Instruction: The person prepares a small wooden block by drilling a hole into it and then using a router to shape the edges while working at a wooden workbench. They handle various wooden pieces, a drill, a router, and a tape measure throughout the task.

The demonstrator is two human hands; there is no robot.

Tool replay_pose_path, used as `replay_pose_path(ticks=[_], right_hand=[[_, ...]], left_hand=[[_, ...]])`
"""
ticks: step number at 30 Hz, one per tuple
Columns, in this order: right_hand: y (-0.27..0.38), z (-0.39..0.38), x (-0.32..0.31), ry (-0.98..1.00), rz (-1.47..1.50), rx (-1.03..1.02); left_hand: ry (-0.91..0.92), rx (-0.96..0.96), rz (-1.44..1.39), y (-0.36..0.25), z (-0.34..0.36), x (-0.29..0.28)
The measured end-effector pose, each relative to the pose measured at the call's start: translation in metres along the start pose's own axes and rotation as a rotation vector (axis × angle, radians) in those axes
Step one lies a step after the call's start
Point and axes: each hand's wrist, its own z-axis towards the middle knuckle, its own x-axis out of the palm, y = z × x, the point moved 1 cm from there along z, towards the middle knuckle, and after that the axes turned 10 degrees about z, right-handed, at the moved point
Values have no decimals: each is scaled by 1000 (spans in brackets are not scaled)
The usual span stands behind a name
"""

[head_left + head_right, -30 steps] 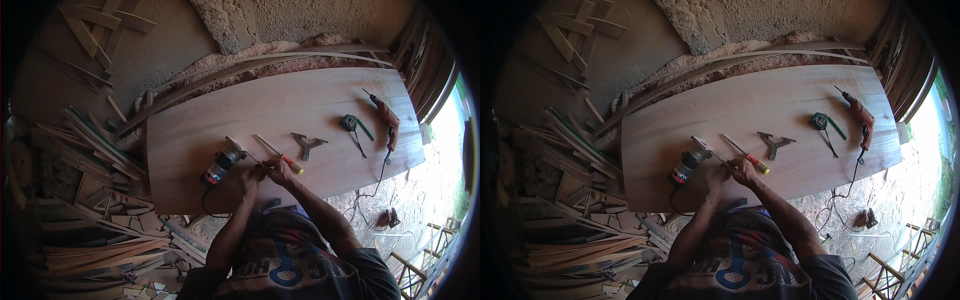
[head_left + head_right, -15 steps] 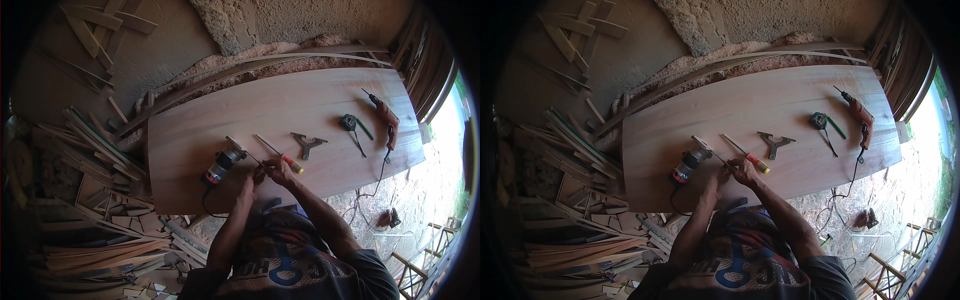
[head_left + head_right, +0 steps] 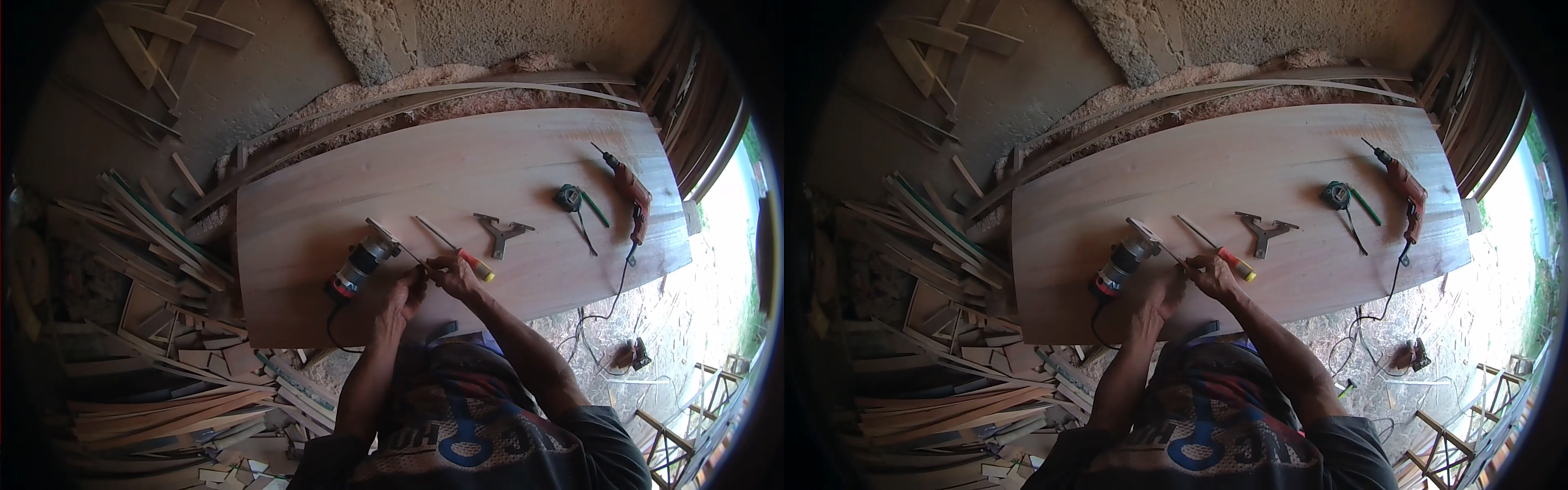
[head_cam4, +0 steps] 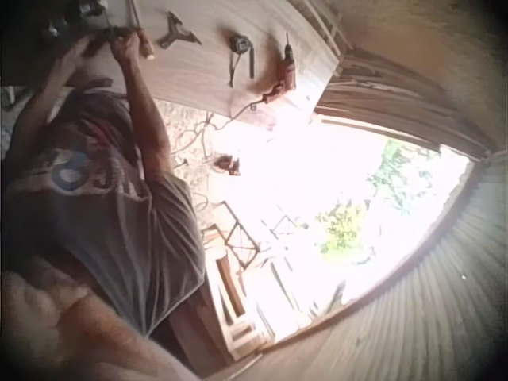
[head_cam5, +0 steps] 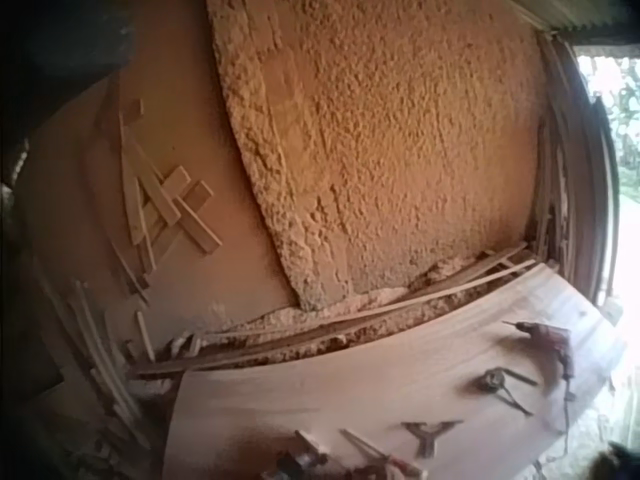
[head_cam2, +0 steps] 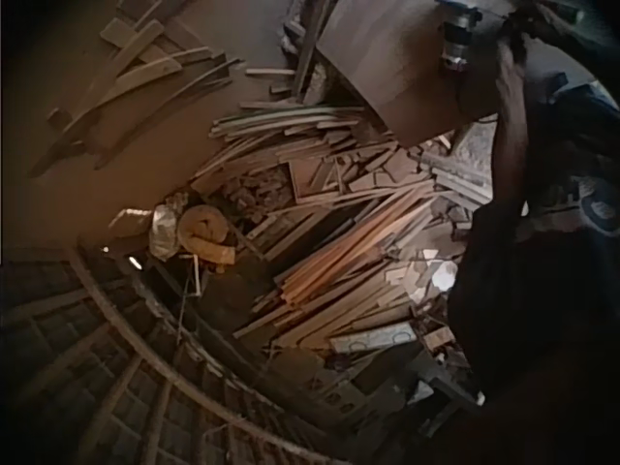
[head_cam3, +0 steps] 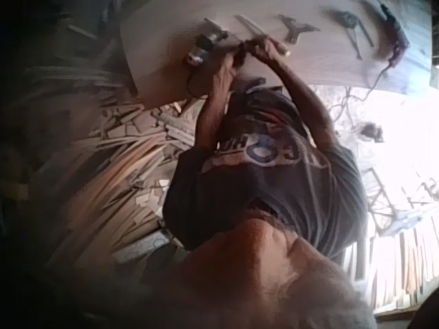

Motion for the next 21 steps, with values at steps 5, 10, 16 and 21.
replay_pose_path(ticks=[5,10,16,21], right_hand=[[-4,0,1,-33,-32,-35],[12,-6,-3,29,112,82],[29,-14,-4,41,207,79],[4,-4,2,6,135,-10]], left_hand=[[-215,56,77,8,7,7],[-278,117,155,3,-1,26],[-256,130,196,10,-1,13],[-412,303,487,9,-8,37]])
